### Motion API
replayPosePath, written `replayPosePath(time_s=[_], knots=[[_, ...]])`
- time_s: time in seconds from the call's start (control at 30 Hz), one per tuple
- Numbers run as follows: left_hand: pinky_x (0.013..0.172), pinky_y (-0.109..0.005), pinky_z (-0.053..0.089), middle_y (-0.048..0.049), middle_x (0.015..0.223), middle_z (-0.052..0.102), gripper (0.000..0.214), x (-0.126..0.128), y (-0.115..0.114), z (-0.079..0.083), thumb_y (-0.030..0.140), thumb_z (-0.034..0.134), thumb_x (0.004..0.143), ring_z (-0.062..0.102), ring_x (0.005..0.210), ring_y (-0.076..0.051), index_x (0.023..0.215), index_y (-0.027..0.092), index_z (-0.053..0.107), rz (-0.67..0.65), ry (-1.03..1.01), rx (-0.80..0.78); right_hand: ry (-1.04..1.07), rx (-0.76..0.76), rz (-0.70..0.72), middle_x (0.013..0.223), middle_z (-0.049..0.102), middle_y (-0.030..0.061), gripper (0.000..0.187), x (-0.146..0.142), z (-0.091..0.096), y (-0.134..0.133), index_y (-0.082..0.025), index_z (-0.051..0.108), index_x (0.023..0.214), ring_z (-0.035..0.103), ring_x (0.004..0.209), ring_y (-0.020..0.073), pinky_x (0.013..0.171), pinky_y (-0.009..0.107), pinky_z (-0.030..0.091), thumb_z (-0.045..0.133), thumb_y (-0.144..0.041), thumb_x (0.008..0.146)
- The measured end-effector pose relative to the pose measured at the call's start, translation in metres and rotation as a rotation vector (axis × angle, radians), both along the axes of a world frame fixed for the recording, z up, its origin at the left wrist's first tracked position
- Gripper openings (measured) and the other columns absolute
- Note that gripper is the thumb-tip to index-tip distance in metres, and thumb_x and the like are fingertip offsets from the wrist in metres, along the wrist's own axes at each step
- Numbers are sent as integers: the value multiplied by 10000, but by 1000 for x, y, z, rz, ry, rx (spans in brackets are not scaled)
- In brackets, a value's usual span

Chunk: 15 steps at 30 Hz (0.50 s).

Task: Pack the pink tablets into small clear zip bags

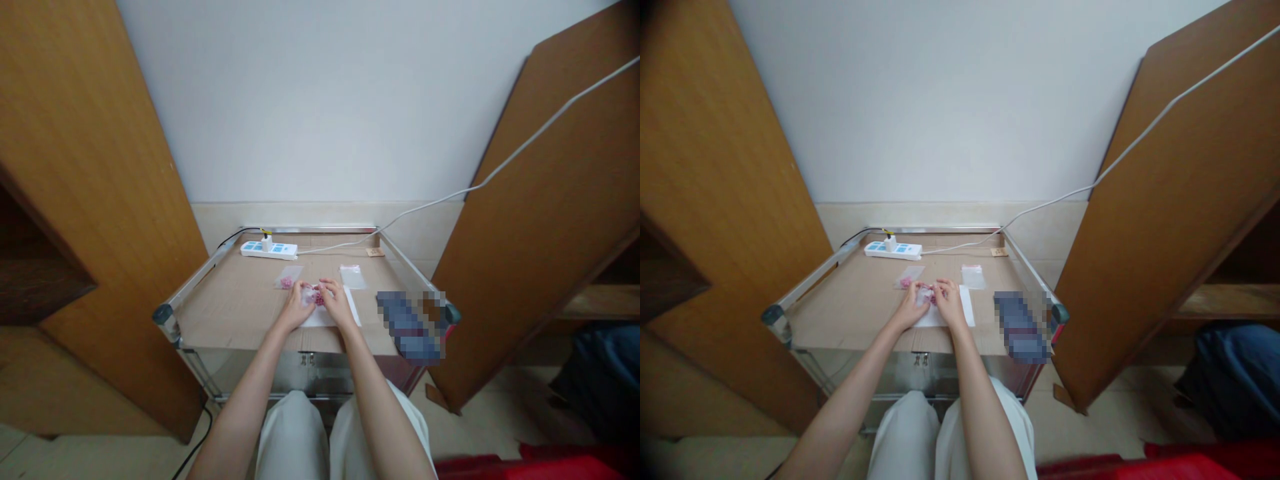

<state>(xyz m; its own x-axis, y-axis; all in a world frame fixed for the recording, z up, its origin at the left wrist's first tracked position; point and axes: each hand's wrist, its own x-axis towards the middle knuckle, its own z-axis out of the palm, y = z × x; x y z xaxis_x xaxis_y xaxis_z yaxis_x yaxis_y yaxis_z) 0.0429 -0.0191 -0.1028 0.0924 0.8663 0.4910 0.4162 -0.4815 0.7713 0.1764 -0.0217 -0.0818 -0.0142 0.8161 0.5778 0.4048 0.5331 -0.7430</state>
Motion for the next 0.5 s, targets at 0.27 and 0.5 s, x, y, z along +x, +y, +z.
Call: replayPosePath(time_s=[0.27, 0.5], knots=[[856, -352, 321, -50, 939, 459, 403, 0, -2, 3, 103, 525, 565, 445, 937, -178, 940, 177, 396, -4, 11, 3, -26, 0, 1, 890, 593, 66, 277, 1, -2, 2, -184, 648, 721, 501, 896, 163, 812, 299, 349, 405, -296, 791], [867, -346, 315, -47, 931, 471, 394, -1, -4, 5, 88, 525, 555, 449, 930, -173, 924, 176, 416, 5, -24, -22, -228, -74, -309, 865, 584, 91, 120, 17, -15, 7, -166, 624, 635, 488, 865, 200, 784, 320, 340, 521, -214, 671]])
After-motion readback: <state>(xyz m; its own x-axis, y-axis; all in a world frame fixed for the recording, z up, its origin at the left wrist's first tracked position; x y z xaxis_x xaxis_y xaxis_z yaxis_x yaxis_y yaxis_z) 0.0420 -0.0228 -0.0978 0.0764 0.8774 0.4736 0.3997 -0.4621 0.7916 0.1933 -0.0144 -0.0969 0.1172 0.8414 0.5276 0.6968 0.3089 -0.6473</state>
